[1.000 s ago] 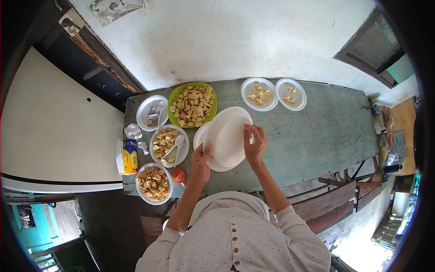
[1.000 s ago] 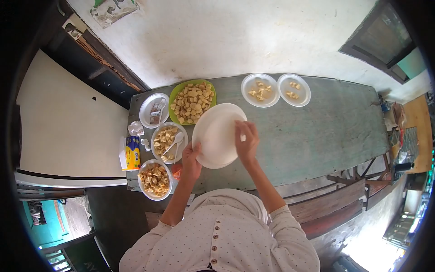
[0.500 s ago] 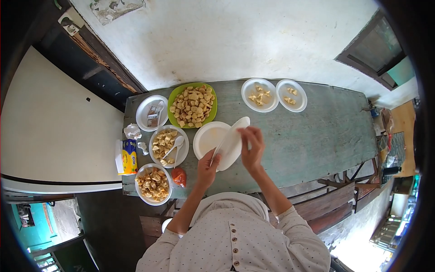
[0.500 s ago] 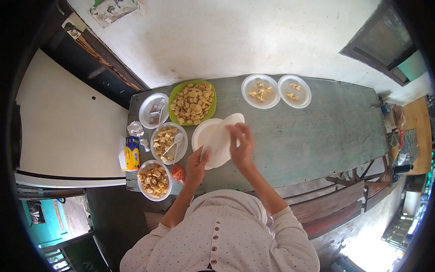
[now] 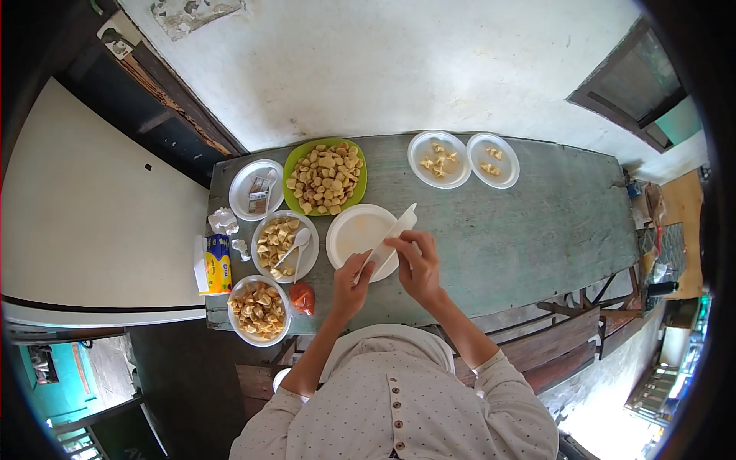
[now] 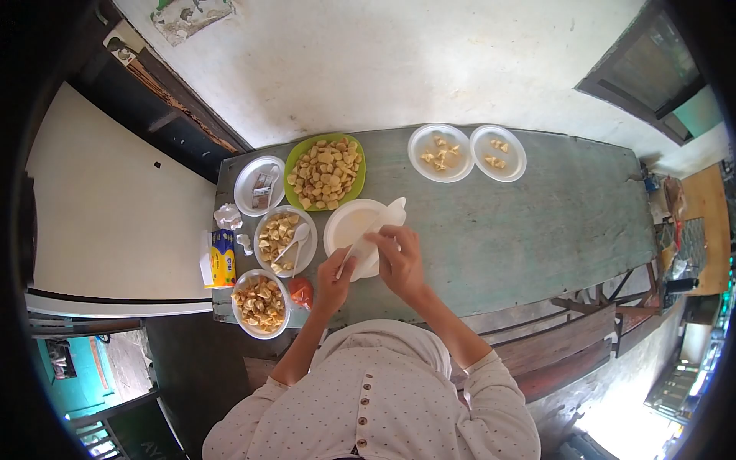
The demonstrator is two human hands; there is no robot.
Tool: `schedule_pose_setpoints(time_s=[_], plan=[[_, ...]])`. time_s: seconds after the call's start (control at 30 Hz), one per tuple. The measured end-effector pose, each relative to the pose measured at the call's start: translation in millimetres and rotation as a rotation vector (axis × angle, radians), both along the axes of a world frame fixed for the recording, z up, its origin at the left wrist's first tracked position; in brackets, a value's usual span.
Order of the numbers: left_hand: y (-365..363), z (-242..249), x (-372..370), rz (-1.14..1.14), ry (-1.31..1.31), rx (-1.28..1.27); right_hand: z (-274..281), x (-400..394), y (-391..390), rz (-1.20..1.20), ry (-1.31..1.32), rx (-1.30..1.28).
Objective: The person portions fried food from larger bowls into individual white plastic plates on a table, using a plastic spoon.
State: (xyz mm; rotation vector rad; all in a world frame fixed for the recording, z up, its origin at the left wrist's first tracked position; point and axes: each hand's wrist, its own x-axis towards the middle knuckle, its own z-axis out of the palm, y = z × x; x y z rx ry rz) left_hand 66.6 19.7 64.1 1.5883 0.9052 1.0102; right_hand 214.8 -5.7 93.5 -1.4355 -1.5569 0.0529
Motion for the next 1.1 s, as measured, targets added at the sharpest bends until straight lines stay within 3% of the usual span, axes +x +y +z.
schedule_pose_setpoints(time_s=[0.13,0.2,0.3,0.43,0.5,0.57,0.63,0.7,0.77,0.8,0.87,0.97,1.1], plan=[[-2,3,-5,-0.014,0.057,0.012,-14,16,7,-0.032,-0.062,0.054],[-3,4,-6,-0.040,0.065,-0.039,-22,26,15,-0.213,0.046,0.011],[-4,2,-6,-0.048,0.033,-0.083,-22,20,15,-0.249,0.190,0.007],[0,-1,-7,-0.032,-0.045,-0.081,-15,9,4,-0.131,0.086,0.044],[1,4,-12,-0.078,0.049,-0.094,-11,13,5,-0.107,-0.022,0.039],[0,5,-14,-0.080,0.032,-0.112,-26,22,13,-0.158,0.058,0.024],[0,4,-15,-0.087,0.012,-0.127,-33,33,19,-0.264,0.380,-0.052],[-1,0,-18,-0.071,-0.128,-0.257,-46,45,20,-0.275,0.480,-0.099],[1,-1,-18,-0.043,-0.212,-0.328,-69,55,22,-0.200,1.052,-0.172],[2,-2,-18,-0.015,-0.296,-0.399,-72,57,22,-0.199,1.052,-0.171],[4,-9,-20,-0.034,-0.335,-0.417,-78,62,21,-0.058,1.303,-0.149],[8,-13,-19,-0.068,-0.415,-0.473,-69,66,20,0.126,1.491,-0.132],[13,-13,-27,-0.158,-0.373,-0.520,-61,72,24,0.187,1.363,-0.114]])
